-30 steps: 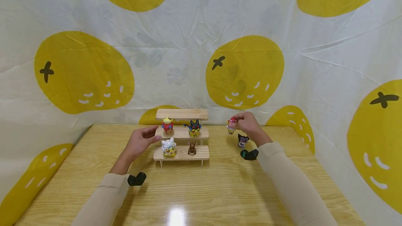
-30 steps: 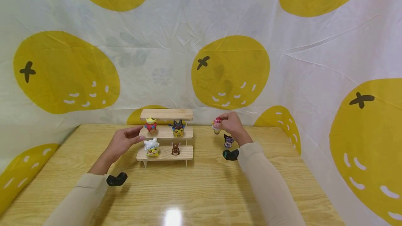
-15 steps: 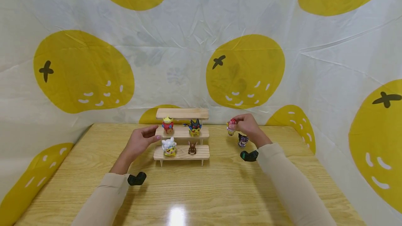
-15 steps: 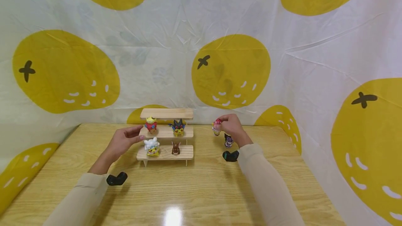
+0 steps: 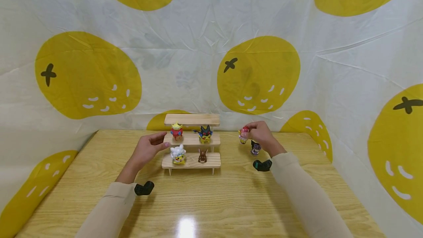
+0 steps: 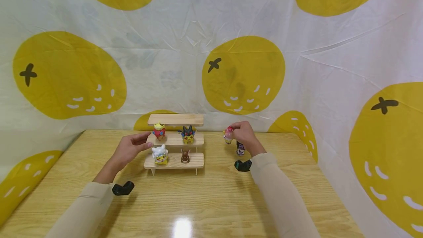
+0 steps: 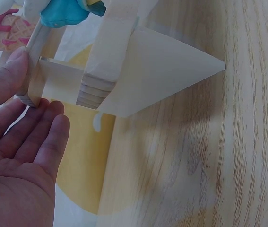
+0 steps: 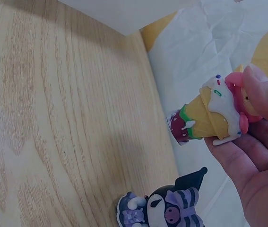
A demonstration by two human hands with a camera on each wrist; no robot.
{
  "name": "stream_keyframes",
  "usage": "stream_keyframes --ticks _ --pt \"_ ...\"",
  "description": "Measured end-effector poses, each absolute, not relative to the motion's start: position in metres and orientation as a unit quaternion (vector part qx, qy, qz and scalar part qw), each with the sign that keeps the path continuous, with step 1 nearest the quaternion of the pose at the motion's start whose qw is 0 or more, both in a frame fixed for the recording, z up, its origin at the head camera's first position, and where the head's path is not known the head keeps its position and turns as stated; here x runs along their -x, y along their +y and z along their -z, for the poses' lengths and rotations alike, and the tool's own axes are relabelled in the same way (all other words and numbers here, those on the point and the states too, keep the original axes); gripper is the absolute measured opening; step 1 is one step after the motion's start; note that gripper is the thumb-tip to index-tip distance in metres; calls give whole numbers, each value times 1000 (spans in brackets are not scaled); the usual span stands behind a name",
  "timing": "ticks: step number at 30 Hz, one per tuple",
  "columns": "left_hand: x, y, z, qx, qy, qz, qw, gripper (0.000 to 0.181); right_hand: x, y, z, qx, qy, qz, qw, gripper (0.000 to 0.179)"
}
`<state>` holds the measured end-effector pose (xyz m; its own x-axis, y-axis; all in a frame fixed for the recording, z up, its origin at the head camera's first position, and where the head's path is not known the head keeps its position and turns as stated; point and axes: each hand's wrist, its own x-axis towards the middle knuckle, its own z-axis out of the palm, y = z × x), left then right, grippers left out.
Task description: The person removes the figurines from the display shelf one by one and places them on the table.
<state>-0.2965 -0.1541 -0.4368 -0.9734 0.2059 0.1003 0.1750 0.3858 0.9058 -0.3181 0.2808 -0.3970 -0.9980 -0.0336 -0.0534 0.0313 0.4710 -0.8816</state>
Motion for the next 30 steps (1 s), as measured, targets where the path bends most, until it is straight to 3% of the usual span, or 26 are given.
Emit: stream_keyframes --ticks 30 --pt "296 -154 435 -111 831 -544 21 67 317 280 407 13 859 511 14 26"
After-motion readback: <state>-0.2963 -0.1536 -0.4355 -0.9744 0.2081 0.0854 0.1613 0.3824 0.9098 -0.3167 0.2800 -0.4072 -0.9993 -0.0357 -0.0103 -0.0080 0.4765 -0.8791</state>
